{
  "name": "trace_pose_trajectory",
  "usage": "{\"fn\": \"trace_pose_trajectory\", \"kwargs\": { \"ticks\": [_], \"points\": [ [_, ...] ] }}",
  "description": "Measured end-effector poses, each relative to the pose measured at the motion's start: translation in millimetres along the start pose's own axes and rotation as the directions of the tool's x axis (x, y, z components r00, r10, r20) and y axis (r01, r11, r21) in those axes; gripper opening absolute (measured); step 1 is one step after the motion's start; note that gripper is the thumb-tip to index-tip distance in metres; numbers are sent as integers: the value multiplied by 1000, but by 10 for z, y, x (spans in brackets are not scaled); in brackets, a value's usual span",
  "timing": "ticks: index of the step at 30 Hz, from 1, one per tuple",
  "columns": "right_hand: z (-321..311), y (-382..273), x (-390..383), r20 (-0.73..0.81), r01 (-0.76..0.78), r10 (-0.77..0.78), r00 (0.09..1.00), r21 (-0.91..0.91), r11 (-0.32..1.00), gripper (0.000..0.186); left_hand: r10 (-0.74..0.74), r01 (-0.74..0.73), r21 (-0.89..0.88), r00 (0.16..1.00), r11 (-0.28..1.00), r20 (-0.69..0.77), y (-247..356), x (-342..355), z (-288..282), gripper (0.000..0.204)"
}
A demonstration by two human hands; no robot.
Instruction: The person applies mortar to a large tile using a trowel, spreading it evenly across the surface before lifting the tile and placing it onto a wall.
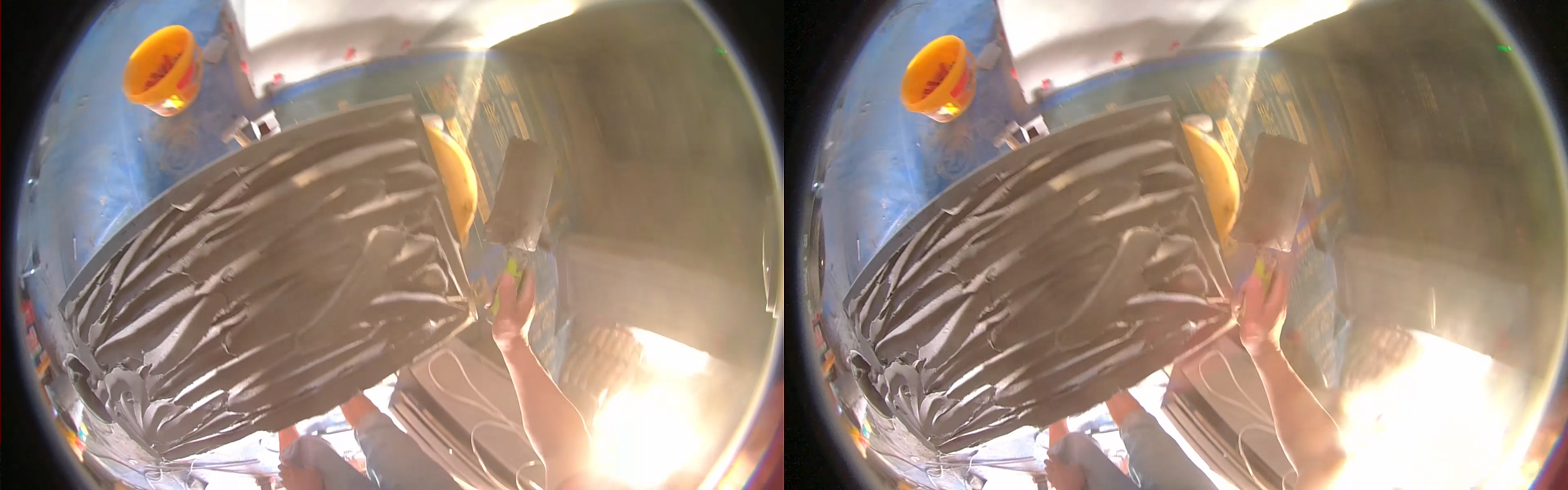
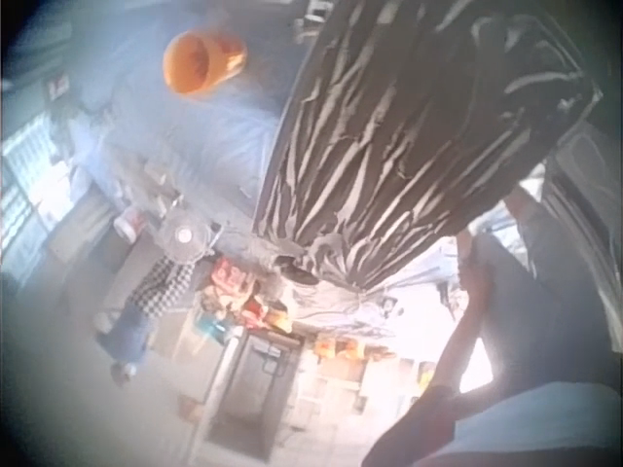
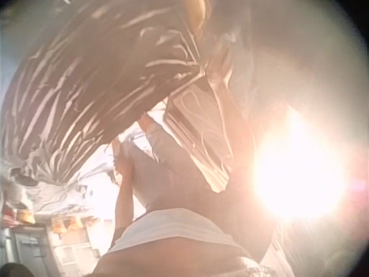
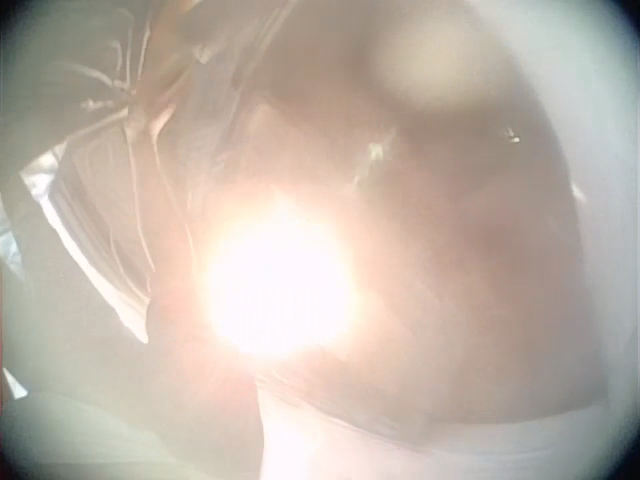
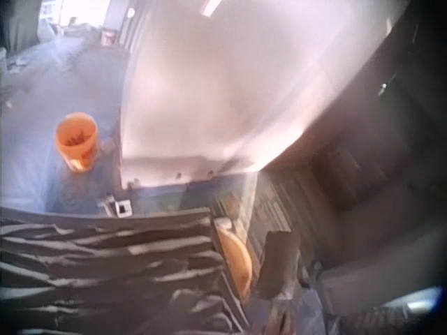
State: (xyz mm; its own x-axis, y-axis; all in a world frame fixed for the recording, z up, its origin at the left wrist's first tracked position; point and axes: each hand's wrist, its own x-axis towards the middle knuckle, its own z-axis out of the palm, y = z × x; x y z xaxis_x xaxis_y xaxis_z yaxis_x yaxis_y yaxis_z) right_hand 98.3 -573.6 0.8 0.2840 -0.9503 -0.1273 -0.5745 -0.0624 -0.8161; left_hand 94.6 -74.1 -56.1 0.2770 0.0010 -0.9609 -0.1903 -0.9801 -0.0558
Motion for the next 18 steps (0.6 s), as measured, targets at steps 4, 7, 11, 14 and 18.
{"fn": "trace_pose_trajectory", "kwargs": {
  "ticks": [4, 7, 11, 14, 18],
  "points": [
    [-754, 483, -365, 206, -505, 472, 857, 152, 850, 24, 2, -1, -16, 1000, 1000, 18, -35, -19, 29, 58],
    [-865, 559, -610, 224, -669, 639, 736, 90, 738, 27, 5, -6, 34, 1000, 999, 21, -166, 12, 77, 61],
    [-759, 546, -632, 186, -649, 636, 749, 19, 760, 25, -44, 42, 49, 998, 998, 33, -62, -27, -52, 64],
    [-304, 516, -420, 177, -595, 593, 786, -46, 802, 26, -3, 4, 77, 1000, 997, -22, -247, -16, 26, 66],
    [-13, 576, -318, 127, -668, 658, 742, 64, 741, 26, -107, 112, 22, 983, 994, -148, -357, 103, 346, 82]
  ]
}}
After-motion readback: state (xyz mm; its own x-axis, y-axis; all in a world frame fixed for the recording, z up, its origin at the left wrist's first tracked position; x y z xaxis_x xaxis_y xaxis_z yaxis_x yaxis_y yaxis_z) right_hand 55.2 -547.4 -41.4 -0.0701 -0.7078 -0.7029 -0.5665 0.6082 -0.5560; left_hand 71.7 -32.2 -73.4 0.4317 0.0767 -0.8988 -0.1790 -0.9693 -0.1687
